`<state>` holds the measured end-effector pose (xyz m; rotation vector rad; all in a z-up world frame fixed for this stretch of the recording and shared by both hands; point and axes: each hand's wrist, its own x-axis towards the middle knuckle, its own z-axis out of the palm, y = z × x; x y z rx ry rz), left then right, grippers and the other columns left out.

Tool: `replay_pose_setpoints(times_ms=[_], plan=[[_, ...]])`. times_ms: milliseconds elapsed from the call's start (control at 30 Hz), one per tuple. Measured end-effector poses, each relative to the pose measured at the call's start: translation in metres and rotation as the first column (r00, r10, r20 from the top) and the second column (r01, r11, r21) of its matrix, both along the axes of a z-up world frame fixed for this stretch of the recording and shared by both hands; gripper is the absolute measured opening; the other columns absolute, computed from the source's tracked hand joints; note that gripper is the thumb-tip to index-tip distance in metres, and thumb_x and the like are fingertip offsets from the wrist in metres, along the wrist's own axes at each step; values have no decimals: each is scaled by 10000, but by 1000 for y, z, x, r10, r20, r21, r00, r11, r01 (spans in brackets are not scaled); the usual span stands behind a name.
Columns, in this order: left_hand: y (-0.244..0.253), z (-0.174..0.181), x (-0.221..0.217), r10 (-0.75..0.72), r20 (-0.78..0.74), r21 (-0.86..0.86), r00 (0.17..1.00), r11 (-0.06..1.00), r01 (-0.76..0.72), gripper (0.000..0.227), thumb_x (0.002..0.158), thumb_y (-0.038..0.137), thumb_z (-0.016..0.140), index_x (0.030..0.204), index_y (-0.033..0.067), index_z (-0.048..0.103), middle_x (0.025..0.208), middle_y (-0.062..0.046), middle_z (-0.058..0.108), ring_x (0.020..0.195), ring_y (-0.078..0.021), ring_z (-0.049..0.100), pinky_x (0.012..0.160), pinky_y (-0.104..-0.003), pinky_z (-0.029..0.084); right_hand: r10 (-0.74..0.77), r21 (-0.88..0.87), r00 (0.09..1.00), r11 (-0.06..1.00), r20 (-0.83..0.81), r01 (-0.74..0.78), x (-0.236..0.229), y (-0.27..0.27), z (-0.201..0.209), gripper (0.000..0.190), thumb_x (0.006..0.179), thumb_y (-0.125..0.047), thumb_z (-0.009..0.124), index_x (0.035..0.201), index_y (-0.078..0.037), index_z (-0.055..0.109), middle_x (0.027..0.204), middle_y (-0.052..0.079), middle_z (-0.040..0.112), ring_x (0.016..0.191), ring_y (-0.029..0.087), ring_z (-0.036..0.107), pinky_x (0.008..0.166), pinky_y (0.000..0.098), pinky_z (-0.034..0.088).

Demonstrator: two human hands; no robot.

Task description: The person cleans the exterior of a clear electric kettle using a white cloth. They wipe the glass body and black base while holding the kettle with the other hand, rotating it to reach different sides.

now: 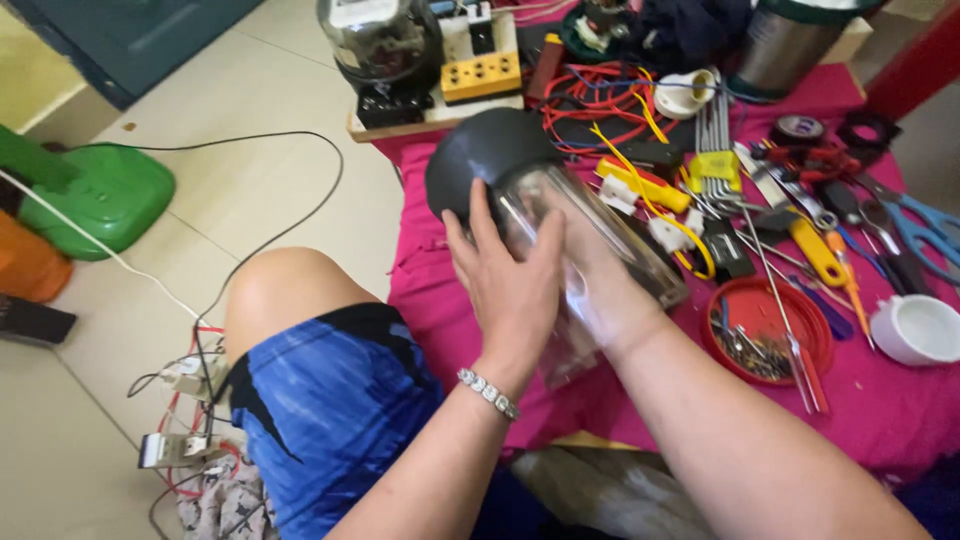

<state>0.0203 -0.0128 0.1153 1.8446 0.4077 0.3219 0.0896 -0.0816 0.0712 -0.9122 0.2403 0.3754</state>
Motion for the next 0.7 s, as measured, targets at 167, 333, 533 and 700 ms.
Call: replay_pose_setpoints(times_ms=[167, 333, 533, 700], plan=[[1, 1, -2, 9, 35, -28, 999, 1000, -8, 895, 793, 422, 773, 1572, 283, 353, 1626, -317, 97, 1477, -548, 164, 1210, -596, 109, -73, 229, 993, 969, -98, 94, -21, -23, -9, 373, 1035, -213, 554, 1309, 36, 600, 1194, 148, 680, 1136, 197, 653, 1060, 290, 479], [2, -7, 0, 1, 83, -33, 997, 999, 1, 880, 811, 400, 781, 1571, 253, 362, 1616, -348, 95, 1467, -583, 144, 1199, -629, 94, 109, 599, 985, 801, -135, -6, -43, -55, -41, 220, 1001, -249, 646, 1061, -63, 748, 1000, 96, 785, 930, 186, 748, 851, 323, 602], [5, -8, 1, 15, 69, -38, 998, 999, -13, 896, 798, 407, 784, 1575, 296, 352, 1632, -315, 86, 1488, -545, 139, 1212, -605, 84, 128, -8, 883, 990, 452, -139, -9, -22, -43, 441, 952, -294, 667, 1341, -91, 615, 1246, 28, 699, 1254, 135, 616, 1117, 333, 477], [7, -11, -1, 7, 84, -51, 996, 999, -3, 864, 809, 420, 769, 1565, 291, 372, 1632, -318, 90, 1495, -534, 142, 1213, -601, 80, -41, 259, 992, 963, -118, 70, -34, -3, 33, 127, 1023, -200, 638, 1097, -118, 701, 872, -31, 700, 811, 101, 689, 794, 234, 570]])
